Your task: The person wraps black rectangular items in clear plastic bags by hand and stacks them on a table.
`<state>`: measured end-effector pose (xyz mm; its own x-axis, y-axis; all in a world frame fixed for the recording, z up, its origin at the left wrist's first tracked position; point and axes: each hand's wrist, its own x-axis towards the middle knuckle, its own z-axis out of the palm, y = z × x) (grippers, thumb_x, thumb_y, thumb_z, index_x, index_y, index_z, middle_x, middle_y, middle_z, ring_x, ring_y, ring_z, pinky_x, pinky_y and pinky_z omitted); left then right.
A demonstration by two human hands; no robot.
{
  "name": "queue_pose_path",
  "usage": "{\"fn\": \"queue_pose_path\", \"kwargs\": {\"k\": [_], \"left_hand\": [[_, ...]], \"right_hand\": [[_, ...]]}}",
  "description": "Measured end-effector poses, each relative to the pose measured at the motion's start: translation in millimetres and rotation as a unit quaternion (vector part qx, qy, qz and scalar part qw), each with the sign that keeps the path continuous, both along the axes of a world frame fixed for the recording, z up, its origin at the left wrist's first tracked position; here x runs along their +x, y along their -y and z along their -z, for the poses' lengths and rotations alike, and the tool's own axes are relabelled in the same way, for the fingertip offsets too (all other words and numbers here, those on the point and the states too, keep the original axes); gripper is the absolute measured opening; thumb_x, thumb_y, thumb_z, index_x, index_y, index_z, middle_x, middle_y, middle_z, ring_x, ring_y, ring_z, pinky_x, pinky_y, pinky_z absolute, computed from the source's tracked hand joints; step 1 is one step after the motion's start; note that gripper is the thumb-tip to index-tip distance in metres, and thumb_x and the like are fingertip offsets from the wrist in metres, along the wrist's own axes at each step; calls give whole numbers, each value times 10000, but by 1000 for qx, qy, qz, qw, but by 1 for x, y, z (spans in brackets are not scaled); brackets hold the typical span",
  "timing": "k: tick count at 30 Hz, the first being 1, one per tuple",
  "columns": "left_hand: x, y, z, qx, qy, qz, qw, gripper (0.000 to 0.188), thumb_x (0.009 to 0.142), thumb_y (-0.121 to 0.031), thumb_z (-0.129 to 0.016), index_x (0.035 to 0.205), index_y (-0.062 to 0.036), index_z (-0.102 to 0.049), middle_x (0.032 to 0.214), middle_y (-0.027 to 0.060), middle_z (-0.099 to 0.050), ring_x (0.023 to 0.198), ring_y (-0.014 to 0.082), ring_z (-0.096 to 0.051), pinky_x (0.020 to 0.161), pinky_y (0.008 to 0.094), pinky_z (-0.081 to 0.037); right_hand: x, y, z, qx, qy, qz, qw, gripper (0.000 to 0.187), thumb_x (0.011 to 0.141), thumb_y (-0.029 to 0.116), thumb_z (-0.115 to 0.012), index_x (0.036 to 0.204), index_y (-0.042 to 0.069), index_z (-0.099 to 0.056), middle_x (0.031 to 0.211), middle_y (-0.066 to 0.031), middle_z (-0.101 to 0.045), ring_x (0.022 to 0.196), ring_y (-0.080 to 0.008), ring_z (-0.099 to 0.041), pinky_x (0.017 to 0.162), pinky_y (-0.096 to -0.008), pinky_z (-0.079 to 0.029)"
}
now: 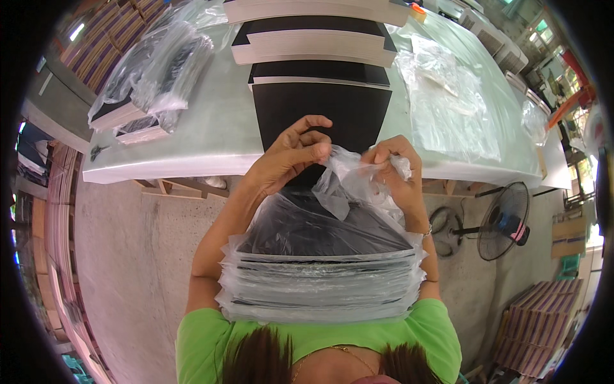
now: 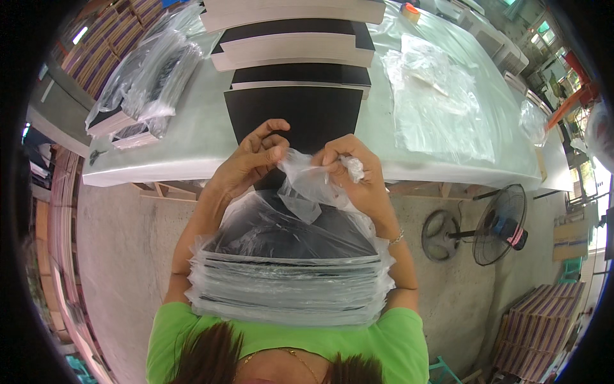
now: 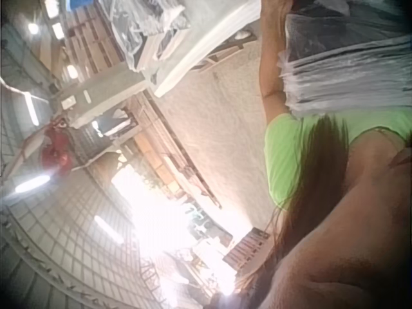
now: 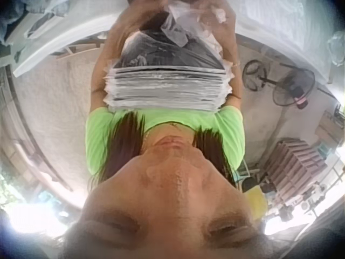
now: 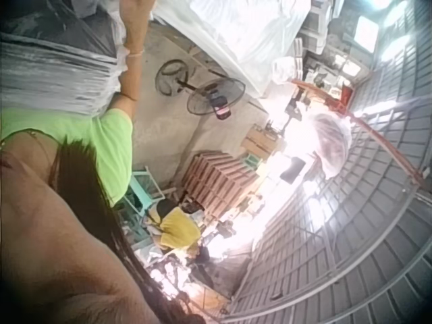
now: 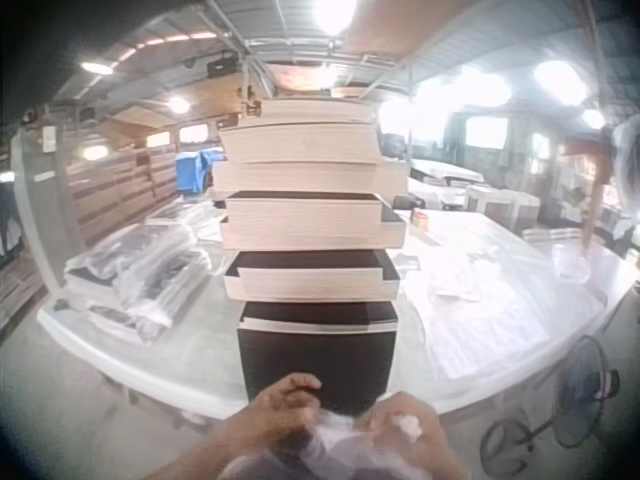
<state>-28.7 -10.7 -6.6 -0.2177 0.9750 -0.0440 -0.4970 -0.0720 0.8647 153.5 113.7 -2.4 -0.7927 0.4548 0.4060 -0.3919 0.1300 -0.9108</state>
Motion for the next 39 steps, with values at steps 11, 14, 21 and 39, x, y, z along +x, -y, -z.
{"fn": "queue_pose_path", "kwargs": {"k": [11, 14, 21, 39], "left_hand": [[20, 4, -6, 34, -476, 29, 878, 171, 844, -108, -571, 998, -39, -599, 962, 54, -521, 940, 182, -530, 837, 278, -398], [4, 2, 0, 31, -64, 13, 997, 129, 906, -85, -463, 1010, -63, -536, 878, 39, -540, 838, 130, -558, 796, 284, -461], [-6, 30, 16, -124, 145, 102, 976, 247, 881, -174, -527, 1096, -54, -522, 915, 41, -586, 779, 115, -591, 697, 244, -527], [-59, 45, 42, 326, 415, 108, 843, 439, 954, -359, -372, 1192, -17, -510, 928, 99, -629, 796, 192, -626, 673, 271, -533]], "right_hand": [[-14, 0, -6, -63, 205, -30, 976, 127, 862, 157, -591, 898, 46, -540, 718, 20, -492, 595, -28, -466, 439, -185, -340], [6, -18, 19, -16, 200, -209, 957, 193, 848, 213, -612, 892, 28, -578, 721, 1, -512, 612, -74, -494, 503, -234, -391], [0, -17, -4, -482, 237, -6, 844, 468, 922, 417, -424, 988, -26, -561, 801, -70, -584, 594, -165, -550, 586, -307, -489], [56, -24, 75, -483, 139, -331, 799, 236, 849, 200, -590, 1000, 44, -496, 650, -42, -496, 452, -102, -418, 365, -228, -333]]}}
